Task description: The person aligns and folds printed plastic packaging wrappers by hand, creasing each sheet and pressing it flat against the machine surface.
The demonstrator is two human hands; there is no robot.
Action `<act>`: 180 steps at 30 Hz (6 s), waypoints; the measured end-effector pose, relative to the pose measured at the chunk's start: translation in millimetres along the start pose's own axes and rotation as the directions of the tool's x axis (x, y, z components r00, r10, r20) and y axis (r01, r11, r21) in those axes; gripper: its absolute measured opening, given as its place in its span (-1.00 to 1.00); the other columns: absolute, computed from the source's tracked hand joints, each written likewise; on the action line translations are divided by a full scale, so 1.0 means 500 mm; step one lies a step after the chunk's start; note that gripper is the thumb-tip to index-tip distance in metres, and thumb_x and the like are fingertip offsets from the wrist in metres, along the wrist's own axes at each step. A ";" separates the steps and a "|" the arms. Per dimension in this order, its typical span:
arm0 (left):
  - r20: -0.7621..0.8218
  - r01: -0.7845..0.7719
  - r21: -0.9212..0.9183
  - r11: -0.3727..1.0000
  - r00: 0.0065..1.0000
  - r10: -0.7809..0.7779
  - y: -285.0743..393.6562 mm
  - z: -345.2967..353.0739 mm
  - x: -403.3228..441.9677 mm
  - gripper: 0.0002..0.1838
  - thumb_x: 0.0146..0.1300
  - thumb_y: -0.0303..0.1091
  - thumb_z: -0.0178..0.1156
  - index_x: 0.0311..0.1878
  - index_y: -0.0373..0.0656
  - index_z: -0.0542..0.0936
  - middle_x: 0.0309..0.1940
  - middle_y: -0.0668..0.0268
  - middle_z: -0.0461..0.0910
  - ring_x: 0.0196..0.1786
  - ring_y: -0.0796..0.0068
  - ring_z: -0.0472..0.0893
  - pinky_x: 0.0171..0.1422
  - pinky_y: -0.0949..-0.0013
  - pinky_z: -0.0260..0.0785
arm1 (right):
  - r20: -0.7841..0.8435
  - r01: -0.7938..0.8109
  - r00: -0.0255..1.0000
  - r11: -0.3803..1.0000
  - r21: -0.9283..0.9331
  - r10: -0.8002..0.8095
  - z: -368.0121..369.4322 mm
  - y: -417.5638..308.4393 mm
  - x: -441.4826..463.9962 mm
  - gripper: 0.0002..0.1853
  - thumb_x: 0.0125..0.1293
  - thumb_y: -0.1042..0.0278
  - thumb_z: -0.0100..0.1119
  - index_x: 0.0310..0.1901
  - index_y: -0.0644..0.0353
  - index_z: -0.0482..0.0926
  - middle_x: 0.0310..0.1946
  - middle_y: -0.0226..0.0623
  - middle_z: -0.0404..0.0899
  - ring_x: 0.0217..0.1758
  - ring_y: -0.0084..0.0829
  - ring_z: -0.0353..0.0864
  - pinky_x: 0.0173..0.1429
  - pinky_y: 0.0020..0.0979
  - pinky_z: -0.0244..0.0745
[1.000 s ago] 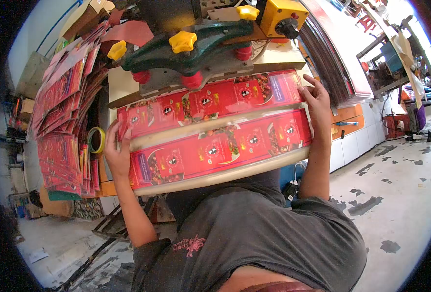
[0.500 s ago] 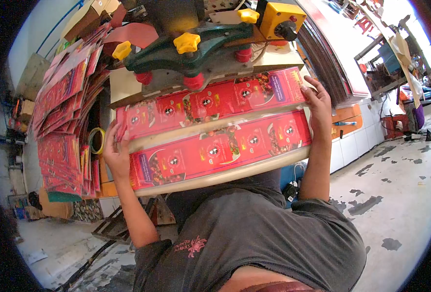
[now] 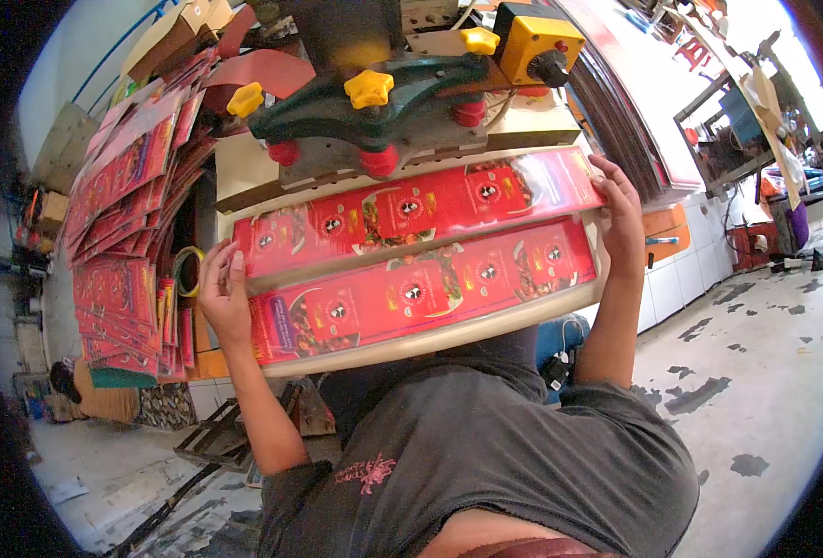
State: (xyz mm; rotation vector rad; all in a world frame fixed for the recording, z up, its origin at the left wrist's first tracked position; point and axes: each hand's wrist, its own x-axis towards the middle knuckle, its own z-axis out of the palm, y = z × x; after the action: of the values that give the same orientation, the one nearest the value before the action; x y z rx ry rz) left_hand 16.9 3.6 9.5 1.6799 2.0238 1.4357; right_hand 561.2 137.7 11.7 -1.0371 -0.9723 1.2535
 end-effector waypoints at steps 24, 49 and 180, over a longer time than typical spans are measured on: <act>0.010 0.057 0.038 0.998 0.998 -0.058 -0.006 0.003 0.002 -0.81 0.40 -0.37 0.22 -0.05 -0.28 0.65 -0.13 0.30 0.59 -0.07 0.49 0.61 0.01 0.43 0.45 | 0.247 0.319 0.784 0.029 -0.947 -0.570 0.301 -0.177 0.047 -0.54 0.38 -0.16 0.13 -0.22 0.16 0.59 -0.45 -0.24 0.64 -0.39 -0.12 0.69 -0.31 -0.11 0.51; 0.026 0.073 0.037 0.997 0.997 -0.074 -0.004 0.002 0.007 -0.78 0.41 -0.34 0.21 -0.03 -0.28 0.66 -0.11 0.29 0.59 -0.07 0.49 0.61 -0.02 0.43 0.47 | 0.063 0.209 0.977 0.851 -0.481 -0.205 0.291 -0.157 0.069 -0.31 0.48 -0.29 -0.07 -0.61 0.17 0.47 -0.76 -0.51 0.31 -0.70 -0.65 0.26 -0.58 -0.51 0.12; -0.111 0.105 -0.871 0.479 0.909 -0.402 -0.145 -0.217 -0.299 -0.47 0.31 -0.12 0.30 0.20 -0.24 0.44 -0.16 0.20 0.60 -0.13 0.27 0.61 -0.03 0.16 0.50 | 0.930 0.115 0.335 0.973 -0.199 0.151 -0.046 -0.201 -0.195 -0.64 0.09 0.30 0.53 -0.38 0.54 0.68 -0.58 0.05 0.64 -0.64 -0.21 0.61 -0.54 -0.35 0.40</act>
State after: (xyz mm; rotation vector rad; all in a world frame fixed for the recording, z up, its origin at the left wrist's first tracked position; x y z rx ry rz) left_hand -46.7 -174.2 -50.4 0.7008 1.1445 2.1395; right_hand 601.8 36.2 102.2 -0.3441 -2.0700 1.8396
